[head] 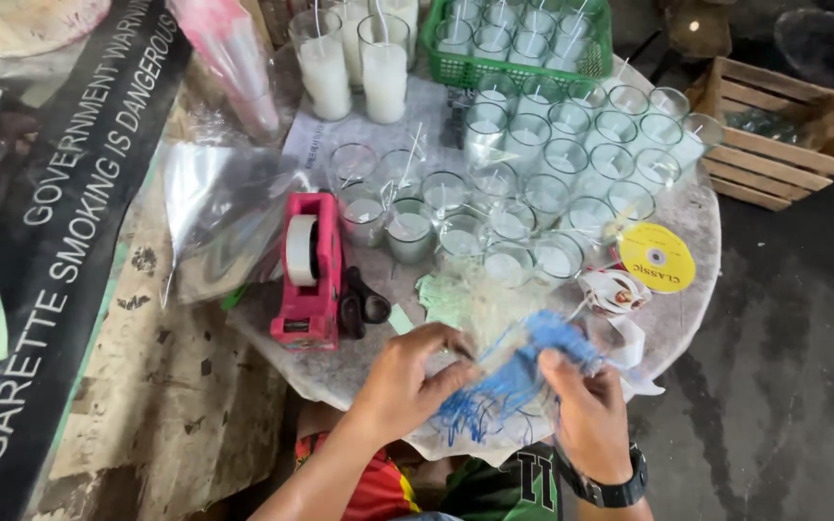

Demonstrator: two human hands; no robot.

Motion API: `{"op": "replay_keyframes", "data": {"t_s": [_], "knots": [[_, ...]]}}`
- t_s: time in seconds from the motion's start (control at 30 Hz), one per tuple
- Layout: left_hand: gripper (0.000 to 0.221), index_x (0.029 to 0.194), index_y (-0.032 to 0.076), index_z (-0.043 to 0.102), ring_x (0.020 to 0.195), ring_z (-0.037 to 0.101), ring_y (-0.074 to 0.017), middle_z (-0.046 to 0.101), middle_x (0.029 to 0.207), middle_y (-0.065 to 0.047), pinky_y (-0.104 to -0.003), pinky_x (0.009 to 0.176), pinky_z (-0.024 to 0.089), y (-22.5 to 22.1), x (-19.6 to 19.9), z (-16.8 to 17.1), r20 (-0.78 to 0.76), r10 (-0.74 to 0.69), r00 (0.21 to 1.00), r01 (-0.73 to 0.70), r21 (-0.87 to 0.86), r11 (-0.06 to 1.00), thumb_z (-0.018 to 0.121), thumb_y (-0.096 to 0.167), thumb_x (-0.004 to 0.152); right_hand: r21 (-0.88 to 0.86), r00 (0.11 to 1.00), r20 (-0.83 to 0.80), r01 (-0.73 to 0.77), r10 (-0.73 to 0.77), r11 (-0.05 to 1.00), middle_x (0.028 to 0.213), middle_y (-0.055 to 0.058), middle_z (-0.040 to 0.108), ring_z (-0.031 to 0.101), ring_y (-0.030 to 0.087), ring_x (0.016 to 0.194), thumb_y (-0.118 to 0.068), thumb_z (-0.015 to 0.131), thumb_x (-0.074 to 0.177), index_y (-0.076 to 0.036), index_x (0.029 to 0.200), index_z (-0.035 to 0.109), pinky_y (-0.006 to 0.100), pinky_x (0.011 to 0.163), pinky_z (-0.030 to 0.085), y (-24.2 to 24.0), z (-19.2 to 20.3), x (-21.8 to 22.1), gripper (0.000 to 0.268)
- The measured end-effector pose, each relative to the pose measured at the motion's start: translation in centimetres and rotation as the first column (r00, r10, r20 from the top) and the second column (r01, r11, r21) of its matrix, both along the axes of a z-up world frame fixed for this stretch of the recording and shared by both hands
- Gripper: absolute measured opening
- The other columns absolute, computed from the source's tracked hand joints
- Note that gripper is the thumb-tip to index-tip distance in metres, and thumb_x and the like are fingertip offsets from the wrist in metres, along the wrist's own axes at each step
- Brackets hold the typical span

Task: The person applies stickers to small glass candle jars, secures them with tape using a dispenser, places them in plastic sleeves, and handles blue decorative wicking or netting by hand.

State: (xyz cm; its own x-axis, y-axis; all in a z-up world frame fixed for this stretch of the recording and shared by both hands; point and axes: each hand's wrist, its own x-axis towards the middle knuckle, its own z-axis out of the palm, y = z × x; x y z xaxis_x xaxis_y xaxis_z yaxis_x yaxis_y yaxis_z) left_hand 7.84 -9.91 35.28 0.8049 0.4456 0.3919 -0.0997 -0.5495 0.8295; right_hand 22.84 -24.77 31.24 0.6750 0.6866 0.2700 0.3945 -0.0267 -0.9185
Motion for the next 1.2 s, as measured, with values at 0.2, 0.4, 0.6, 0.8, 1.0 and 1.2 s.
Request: {"op": "replay_keyframes", "data": {"t_s": [0.2, 0.4, 0.6, 0.8, 1.0, 1.2], "knots": [[0.006, 0.073, 0.006, 0.055, 0.061, 0.057, -0.0146, 0.059, 0.069, -0.004, -0.026, 0.057, 0.042, 0.5, 0.3, -0.2, 0.068, -0.101, 0.993, 0.107, -0.096, 0.99, 0.058, 0.003, 0.076, 0.038, 0.928, -0.352, -0.119, 0.125, 0.992, 0.088, 0.005, 0.058, 0.051, 0.013, 0.075, -0.011, 0.061, 0.073, -0.001, 0.101, 0.057, 0.031, 0.061, 0.041, -1.0, 5.8, 0.1, 0.03], [0.004, 0.077, 0.008, 0.057, 0.056, 0.06, -0.017, 0.061, 0.071, -0.004, -0.029, 0.049, 0.044, 0.9, 0.2, 0.8, -0.057, -0.151, 0.987, 0.154, 0.047, 0.987, 0.061, 0.008, 0.077, -0.285, 0.961, 0.226, -0.093, 0.161, 0.954, 0.048, -0.003, 0.038, 0.025, 0.006, 0.038, -0.03, 0.052, 0.081, -0.01, 0.083, 0.057, 0.022, 0.039, 0.02, -0.6, 6.3, 0.9, 0.021], [0.011, 0.072, 0.01, 0.056, 0.047, 0.05, -0.0067, 0.055, 0.056, 0.001, -0.02, 0.043, 0.039, 6.5, -4.9, 1.6, -0.01, 0.314, 0.949, -0.314, 0.018, 0.949, 0.055, 0.015, 0.081, -0.335, 0.931, 0.045, 0.356, -0.362, 0.873, 0.08, 0.003, 0.062, 0.058, 0.014, 0.069, -0.023, 0.048, 0.085, -0.01, 0.086, 0.055, 0.032, 0.062, 0.047, -1.6, 6.0, 2.4, 0.015], [0.016, 0.079, 0.011, 0.046, 0.067, 0.058, -0.0197, 0.054, 0.076, -0.008, -0.028, 0.063, 0.053, 8.8, -6.6, 3.8, 0.37, 0.586, 0.721, -0.267, -0.633, 0.727, 0.046, 0.014, 0.095, 0.177, 0.942, -0.177, 0.317, -0.286, 0.932, 0.078, -0.007, 0.046, 0.041, 0.004, 0.074, -0.02, 0.054, 0.084, -0.012, 0.09, 0.052, 0.019, 0.067, 0.031, -2.5, 3.5, 4.3, 0.01], [0.013, 0.085, 0.018, 0.056, 0.088, 0.056, -0.0024, 0.06, 0.097, 0.01, -0.022, 0.09, 0.044, 13.7, -10.7, 0.7, 0.401, 0.757, 0.516, -0.039, -0.872, 0.489, 0.064, 0.026, 0.079, 0.139, 0.914, -0.266, 0.351, -0.306, 0.926, 0.066, -0.007, 0.04, 0.038, 0.002, 0.059, -0.019, 0.051, 0.086, -0.011, 0.084, 0.05, 0.016, 0.052, 0.037, -3.1, 4.1, 4.6, 0.008], [0.017, 0.101, 0.004, 0.059, 0.092, 0.059, -0.0166, 0.062, 0.096, -0.008, -0.023, 0.069, 0.051, 9.9, -4.9, 0.6, 0.902, 0.25, 0.353, 0.936, -0.34, -0.096, 0.048, -0.002, 0.09, 0.114, 0.958, -0.172, 0.249, -0.228, 0.962, 0.075, -0.005, 0.05, 0.044, 0.004, 0.071, -0.019, 0.051, 0.086, -0.008, 0.09, 0.055, 0.019, 0.065, 0.035, -2.1, 4.5, 3.2, 0.012]]}}
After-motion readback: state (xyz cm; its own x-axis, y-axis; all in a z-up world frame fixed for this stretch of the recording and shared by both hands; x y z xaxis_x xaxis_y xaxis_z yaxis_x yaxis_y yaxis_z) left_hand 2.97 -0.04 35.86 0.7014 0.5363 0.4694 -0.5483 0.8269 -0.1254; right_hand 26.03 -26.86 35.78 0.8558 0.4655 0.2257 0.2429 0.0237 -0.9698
